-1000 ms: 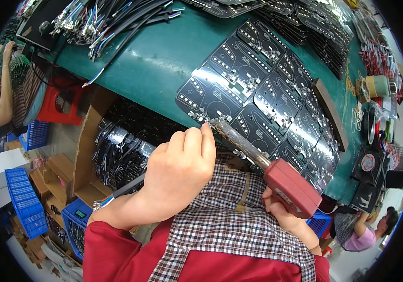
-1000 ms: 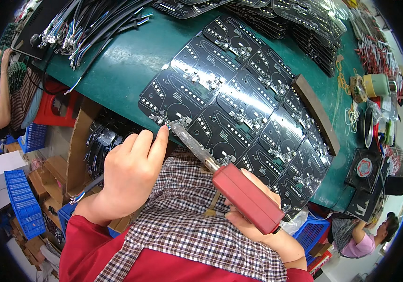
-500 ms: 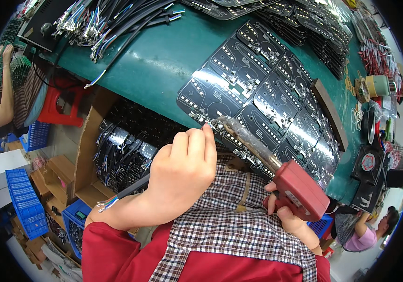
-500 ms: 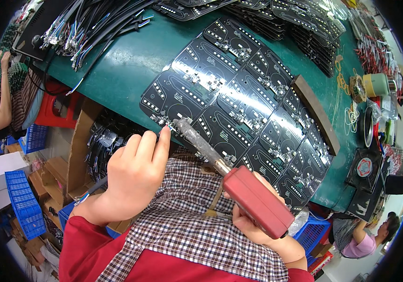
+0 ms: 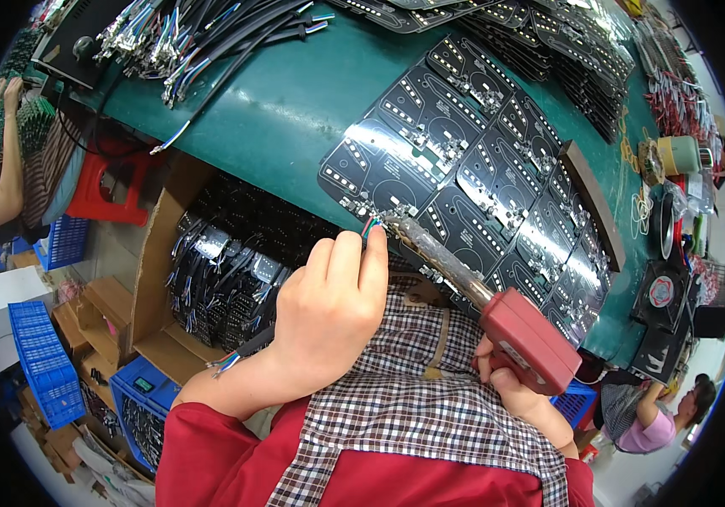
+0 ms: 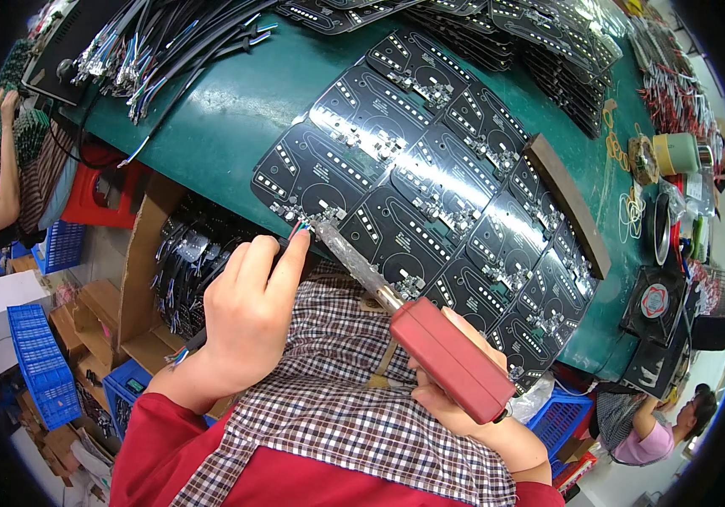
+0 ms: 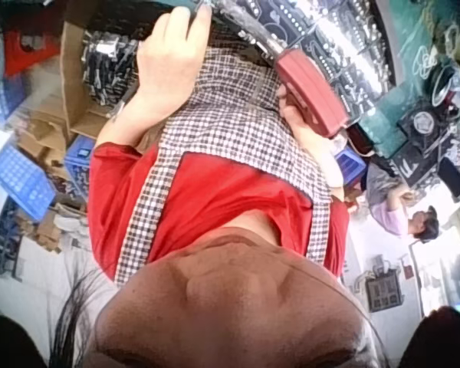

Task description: The person solders wires to circuit board panels using a soldering gun, places a panel into a cardboard box, retrieves another panel from a stack, and solders wires onto it.

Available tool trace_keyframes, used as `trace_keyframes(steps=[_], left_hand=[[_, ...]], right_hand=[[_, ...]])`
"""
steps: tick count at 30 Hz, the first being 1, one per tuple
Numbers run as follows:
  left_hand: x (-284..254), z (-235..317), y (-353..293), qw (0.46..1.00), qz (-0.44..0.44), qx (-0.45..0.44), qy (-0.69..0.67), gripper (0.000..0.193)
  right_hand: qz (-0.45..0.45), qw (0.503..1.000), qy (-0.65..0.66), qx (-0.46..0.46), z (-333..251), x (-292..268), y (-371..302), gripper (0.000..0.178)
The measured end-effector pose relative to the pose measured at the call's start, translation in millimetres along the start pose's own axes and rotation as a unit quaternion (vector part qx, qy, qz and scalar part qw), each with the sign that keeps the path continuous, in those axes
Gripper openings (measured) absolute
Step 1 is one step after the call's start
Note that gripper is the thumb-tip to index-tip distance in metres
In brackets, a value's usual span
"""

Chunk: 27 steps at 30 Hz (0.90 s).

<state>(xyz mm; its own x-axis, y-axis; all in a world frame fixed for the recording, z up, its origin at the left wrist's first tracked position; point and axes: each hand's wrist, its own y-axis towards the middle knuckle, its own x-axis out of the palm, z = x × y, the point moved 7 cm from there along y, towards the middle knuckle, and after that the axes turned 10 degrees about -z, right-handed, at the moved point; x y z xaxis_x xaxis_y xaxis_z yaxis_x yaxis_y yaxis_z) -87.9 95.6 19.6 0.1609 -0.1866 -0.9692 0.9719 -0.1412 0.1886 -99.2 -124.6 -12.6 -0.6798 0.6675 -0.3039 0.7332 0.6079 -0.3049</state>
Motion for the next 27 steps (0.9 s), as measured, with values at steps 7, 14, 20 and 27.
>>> trace_keyframes(steps=[7, 14, 20, 27], left_hand=[[0.6, 0.3, 0.6, 1.000, -0.006, 0.005, 0.001, 0.033], [-0.7, 2.3, 1.6, 1.000, -0.006, 0.011, 0.014, 0.031], [0.9, 1.9, 0.5, 1.000, 0.001, 0.013, 0.010, 0.030], [2.0, 2.5, -0.9, 1.000, 0.022, 0.019, 0.008, 0.028]], right_hand=[[-0.037, 0.996, -0.055, 0.066, 12.9, 3.2, -5.1, 0.064], [0.016, 0.996, -0.085, 0.039, -1.7, -2.1, 0.9, 0.039], [-0.012, 0.998, 0.043, 0.036, -7.9, 1.7, 1.6, 0.036], [-0.025, 0.998, 0.047, 0.024, 6.5, 4.5, -3.1, 0.074]])
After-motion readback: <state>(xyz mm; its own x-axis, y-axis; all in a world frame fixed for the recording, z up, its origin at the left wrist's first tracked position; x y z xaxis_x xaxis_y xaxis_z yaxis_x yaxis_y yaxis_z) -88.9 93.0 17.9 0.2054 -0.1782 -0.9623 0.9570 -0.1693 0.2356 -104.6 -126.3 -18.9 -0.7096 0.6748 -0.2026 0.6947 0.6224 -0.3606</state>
